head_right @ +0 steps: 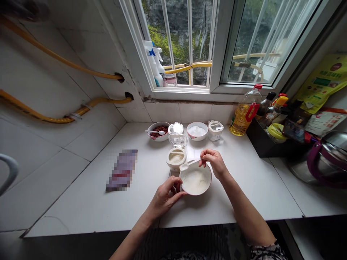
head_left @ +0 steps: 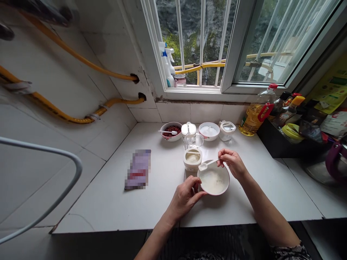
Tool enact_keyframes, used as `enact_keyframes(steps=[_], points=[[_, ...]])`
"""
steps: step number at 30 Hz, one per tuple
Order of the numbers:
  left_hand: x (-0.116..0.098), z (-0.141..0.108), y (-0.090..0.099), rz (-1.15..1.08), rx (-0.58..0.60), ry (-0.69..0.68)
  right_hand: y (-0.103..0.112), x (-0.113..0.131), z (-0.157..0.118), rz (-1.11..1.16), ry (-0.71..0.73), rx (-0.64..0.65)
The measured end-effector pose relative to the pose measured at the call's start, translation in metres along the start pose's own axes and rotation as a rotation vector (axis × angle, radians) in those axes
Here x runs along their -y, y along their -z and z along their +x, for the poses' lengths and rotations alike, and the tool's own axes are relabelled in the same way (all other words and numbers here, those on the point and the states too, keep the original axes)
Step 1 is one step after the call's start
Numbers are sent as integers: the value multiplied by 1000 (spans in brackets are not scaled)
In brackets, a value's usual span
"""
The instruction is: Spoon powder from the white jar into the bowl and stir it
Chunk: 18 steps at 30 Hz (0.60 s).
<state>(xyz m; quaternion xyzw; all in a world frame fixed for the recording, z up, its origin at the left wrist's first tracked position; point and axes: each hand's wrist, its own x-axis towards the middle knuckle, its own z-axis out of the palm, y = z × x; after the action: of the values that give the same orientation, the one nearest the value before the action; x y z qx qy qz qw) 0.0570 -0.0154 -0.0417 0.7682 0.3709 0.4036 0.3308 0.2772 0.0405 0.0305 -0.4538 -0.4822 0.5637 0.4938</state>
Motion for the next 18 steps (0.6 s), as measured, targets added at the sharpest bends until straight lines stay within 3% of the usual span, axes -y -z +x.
enact_keyframes(steps=[7,14,18], points=[[1,0,0,-9,-2,2,-12,-5,-9,-157,345,-126],[1,0,0,-11,-6,12,-17,-12,-12,-874,875,8],[0,0,1,-22,-2,14,-14,-7,-15,-814,909,-37]])
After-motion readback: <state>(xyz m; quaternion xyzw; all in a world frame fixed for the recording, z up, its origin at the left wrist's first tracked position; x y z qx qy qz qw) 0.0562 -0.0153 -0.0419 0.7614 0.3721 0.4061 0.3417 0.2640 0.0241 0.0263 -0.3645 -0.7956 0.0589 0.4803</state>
